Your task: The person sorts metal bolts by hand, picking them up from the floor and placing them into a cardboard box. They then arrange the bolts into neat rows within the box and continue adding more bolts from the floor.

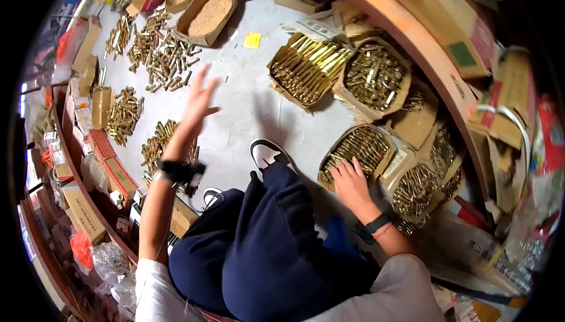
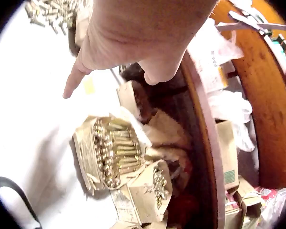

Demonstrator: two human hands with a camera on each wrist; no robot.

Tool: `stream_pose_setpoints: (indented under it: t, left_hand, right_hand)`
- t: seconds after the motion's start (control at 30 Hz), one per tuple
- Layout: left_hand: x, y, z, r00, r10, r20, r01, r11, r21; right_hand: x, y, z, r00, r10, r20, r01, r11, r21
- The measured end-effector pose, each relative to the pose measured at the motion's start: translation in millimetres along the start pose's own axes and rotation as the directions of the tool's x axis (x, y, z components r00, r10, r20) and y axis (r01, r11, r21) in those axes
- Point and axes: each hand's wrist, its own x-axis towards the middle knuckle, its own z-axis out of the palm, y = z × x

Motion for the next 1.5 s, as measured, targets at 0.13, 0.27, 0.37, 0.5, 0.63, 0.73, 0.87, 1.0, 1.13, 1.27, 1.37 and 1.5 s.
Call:
stream_pose_setpoints:
  t: [0.13, 0.27, 0.37, 0.5, 0.63, 0.73, 0.87, 1.0, 1.13, 1.27, 1.37, 1.5]
  left_hand:
    - [-104, 53, -97, 0.981, 0.002, -0.195, -0.02, 0.995, -0.093]
    - [-227, 107, -158, 0.869, 0.226, -0.44, -0.253, 0.967, -0.003]
    - [-315, 126, -177, 0.728, 0.412, -0.549, -0.463, 0.885, 0.051]
    - [-409, 142, -154, 0.55, 0.439, -0.71, -0.427, 0.879, 0.213]
    - [-453, 108, -147, 0.552, 0.505, -0.664, -0.372, 0.861, 0.346]
    - [-473, 91, -136, 0.617, 0.513, -0.597, -0.326, 0.857, 0.399]
    - [-509, 60, -143, 0.697, 0.475, -0.537, -0.348, 0.879, 0.325]
    - [-534, 35, -131, 0.635, 0.497, -0.591, -0.213, 0.849, 0.484]
    - [-534, 3, -120, 0.534, 0.483, -0.694, -0.287, 0.876, 0.388]
    - [-541, -22, -112, 0.354, 0.359, -0.864, -0.156, 0.933, 0.324]
    - [-544, -23, -99, 0.095, 0.325, -0.941, -0.199, 0.932, 0.302]
    - [-535, -7, -89, -0.007, 0.23, -0.973, -0.26, 0.939, 0.224]
  right_hand:
    - [-97, 19, 2, 0.993, 0.098, 0.065, -0.099, 0.995, 0.009]
    - [-161, 34, -1, 0.89, 0.207, 0.406, -0.193, 0.978, -0.076]
    - [-191, 47, 8, 0.868, 0.202, 0.454, -0.186, 0.979, -0.082]
    - [-202, 47, 0, 0.879, 0.31, 0.362, -0.336, 0.942, 0.007]
    - [-212, 72, 3, 0.837, 0.314, 0.448, -0.393, 0.915, 0.093]
    - [-221, 78, 5, 0.806, 0.371, 0.462, -0.485, 0.86, 0.157]
    - [-222, 83, 3, 0.791, 0.414, 0.45, -0.511, 0.851, 0.117]
    - [-215, 87, 40, 0.831, 0.317, 0.457, -0.367, 0.93, 0.023]
    - [-221, 57, 82, 0.783, 0.292, 0.548, -0.358, 0.934, 0.013]
    - [-186, 43, 68, 0.778, 0.142, 0.611, -0.271, 0.955, 0.122]
    - [-175, 49, 96, 0.821, -0.054, 0.569, -0.035, 0.989, 0.145]
    - [-172, 36, 70, 0.749, 0.053, 0.66, -0.109, 0.993, 0.044]
